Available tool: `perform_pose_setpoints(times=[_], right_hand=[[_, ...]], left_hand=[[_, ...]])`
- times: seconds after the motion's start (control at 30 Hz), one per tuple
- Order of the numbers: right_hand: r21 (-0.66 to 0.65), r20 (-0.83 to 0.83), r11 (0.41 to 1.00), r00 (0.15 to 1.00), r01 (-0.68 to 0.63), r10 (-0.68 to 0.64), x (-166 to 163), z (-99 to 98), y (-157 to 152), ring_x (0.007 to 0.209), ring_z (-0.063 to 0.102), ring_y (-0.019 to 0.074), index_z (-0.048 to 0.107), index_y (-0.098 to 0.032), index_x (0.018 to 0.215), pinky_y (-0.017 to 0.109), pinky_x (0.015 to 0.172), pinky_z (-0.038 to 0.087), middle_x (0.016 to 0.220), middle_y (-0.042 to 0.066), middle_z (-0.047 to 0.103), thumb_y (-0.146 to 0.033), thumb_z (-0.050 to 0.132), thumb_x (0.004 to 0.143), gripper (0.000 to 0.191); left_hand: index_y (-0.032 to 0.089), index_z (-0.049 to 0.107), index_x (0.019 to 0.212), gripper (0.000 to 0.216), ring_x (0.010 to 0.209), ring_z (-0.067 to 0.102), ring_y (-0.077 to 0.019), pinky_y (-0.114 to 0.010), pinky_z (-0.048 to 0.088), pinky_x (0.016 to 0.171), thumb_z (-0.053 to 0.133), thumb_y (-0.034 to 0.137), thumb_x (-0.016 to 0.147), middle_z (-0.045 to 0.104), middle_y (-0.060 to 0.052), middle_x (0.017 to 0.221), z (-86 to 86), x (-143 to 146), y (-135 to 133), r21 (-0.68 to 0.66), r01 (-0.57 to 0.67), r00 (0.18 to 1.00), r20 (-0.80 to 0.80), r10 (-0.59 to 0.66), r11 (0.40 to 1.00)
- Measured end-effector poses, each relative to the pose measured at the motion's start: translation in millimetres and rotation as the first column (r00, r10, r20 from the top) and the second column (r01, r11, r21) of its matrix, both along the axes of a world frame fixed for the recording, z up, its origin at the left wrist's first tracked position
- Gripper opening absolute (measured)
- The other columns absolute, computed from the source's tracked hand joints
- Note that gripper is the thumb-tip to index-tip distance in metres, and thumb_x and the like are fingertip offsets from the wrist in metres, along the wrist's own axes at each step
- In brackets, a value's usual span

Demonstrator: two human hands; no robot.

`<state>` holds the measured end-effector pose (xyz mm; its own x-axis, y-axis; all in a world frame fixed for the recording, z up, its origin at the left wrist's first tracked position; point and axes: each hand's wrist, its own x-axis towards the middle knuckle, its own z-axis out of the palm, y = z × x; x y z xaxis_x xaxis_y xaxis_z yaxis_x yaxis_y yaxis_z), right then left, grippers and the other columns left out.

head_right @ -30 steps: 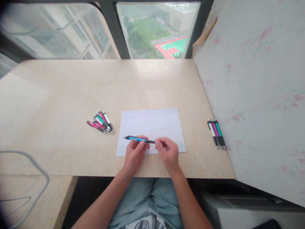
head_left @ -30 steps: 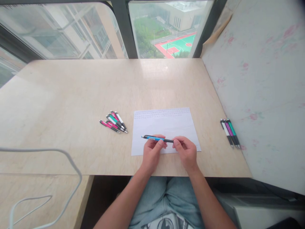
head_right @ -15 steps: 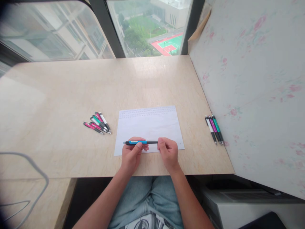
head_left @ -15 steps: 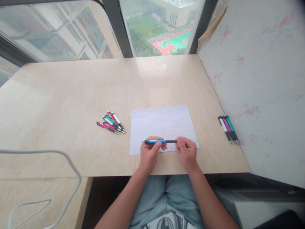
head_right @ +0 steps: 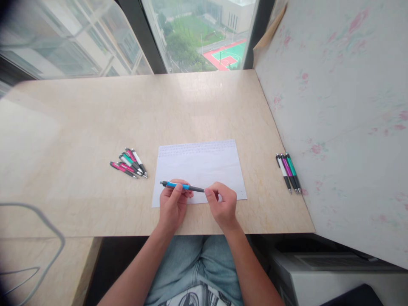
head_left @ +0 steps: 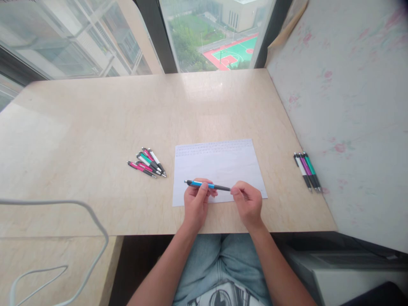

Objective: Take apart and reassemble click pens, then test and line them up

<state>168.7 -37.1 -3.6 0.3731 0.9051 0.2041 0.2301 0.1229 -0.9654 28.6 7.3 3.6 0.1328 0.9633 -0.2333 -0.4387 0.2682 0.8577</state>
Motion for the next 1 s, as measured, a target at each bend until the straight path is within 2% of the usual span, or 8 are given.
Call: perform_pose_setpoints(times=[0.07,0.2,0.3,0.37,0.47,0.67,0.87,1.0], right_hand=[[-0.015,-0.012,0.999,1.000,0.029,-0.029,0.5,0.0,-0.8,0.055,0.040,0.0122,0.053,-0.020,0.065,0.027,0.054,0.034,0.058,-0.004,0.043,-0.029,0.056,0.092,0.029],[0.028,-0.090,0.999,0.995,0.037,-0.035,-0.6,-0.6,-0.8,0.069,0.054,0.0154,0.063,-0.020,0.086,0.028,0.063,0.044,0.078,0.002,0.060,-0.025,0.059,0.090,0.007],[0.039,-0.129,0.998,0.991,0.039,-0.033,-1.5,-3.1,0.6,0.077,0.059,0.0171,0.064,-0.021,0.100,0.029,0.066,0.047,0.090,0.005,0.064,-0.025,0.060,0.089,0.012],[0.001,-0.131,1.000,0.991,0.029,-0.028,-1.3,-4.4,1.1,0.069,0.056,0.0155,0.064,-0.020,0.089,0.028,0.062,0.046,0.077,0.002,0.061,-0.028,0.057,0.091,0.010],[-0.053,-0.094,0.998,0.995,0.035,-0.040,0.2,-4.6,0.2,0.057,0.047,0.0129,0.058,-0.020,0.069,0.027,0.056,0.040,0.060,-0.003,0.049,-0.030,0.055,0.093,0.026],[-0.014,-0.172,0.999,0.984,0.036,-0.038,-0.1,-6.2,-0.9,0.079,0.060,0.0177,0.065,-0.020,0.098,0.031,0.069,0.049,0.090,0.005,0.064,-0.030,0.060,0.089,0.014],[-0.069,-0.197,0.996,0.978,0.052,-0.064,-0.2,-7.4,1.8,0.057,0.048,0.0120,0.058,-0.020,0.072,0.025,0.056,0.041,0.061,-0.004,0.050,-0.031,0.059,0.092,0.022],[-0.029,-0.244,0.999,0.969,0.028,-0.034,1.5,-7.0,0.9,0.069,0.055,0.0137,0.064,-0.021,0.087,0.027,0.063,0.045,0.075,-0.001,0.059,-0.028,0.061,0.090,0.007]], left_hand=[[0.017,0.071,0.083,0.020,0.059,0.060,-0.0122,-0.026,0.049,0.061,0.073,0.036,0.080,0.066,-0.002,0.068,1.5,0.1,-0.7,-0.002,0.015,1.000,-0.006,-0.015,1.000],[0.017,0.071,0.084,0.019,0.060,0.061,-0.0128,-0.026,0.050,0.062,0.073,0.035,0.080,0.067,-0.002,0.067,3.8,0.0,-0.7,-0.013,0.028,1.000,0.009,-0.028,1.000],[0.017,0.070,0.087,0.018,0.061,0.062,-0.0132,-0.026,0.050,0.064,0.072,0.034,0.081,0.068,-0.003,0.068,3.1,-0.5,-0.8,-0.010,0.036,0.999,0.028,-0.036,0.999],[0.017,0.070,0.087,0.017,0.062,0.063,-0.0138,-0.027,0.050,0.064,0.071,0.033,0.082,0.068,-0.003,0.069,2.2,-0.7,-1.1,-0.001,0.049,0.998,0.028,-0.049,0.999],[0.017,0.070,0.087,0.016,0.062,0.064,-0.0144,-0.027,0.049,0.064,0.071,0.032,0.082,0.069,-0.004,0.069,1.7,-0.7,-1.8,0.004,0.065,0.998,0.023,-0.065,0.998],[0.017,0.070,0.088,0.018,0.063,0.064,-0.0145,-0.028,0.051,0.066,0.072,0.033,0.082,0.068,-0.003,0.069,2.5,-0.4,-1.6,-0.013,0.063,0.998,0.029,-0.063,0.998],[0.016,0.070,0.089,0.016,0.063,0.063,-0.0130,-0.026,0.051,0.066,0.071,0.030,0.083,0.070,-0.004,0.071,1.3,-0.1,-1.3,0.003,0.055,0.997,0.052,-0.055,0.998],[0.016,0.070,0.090,0.015,0.064,0.064,-0.0125,-0.025,0.051,0.066,0.070,0.029,0.084,0.070,-0.004,0.071,1.0,-0.1,-0.7,-0.008,0.048,0.996,0.076,-0.047,0.999]])
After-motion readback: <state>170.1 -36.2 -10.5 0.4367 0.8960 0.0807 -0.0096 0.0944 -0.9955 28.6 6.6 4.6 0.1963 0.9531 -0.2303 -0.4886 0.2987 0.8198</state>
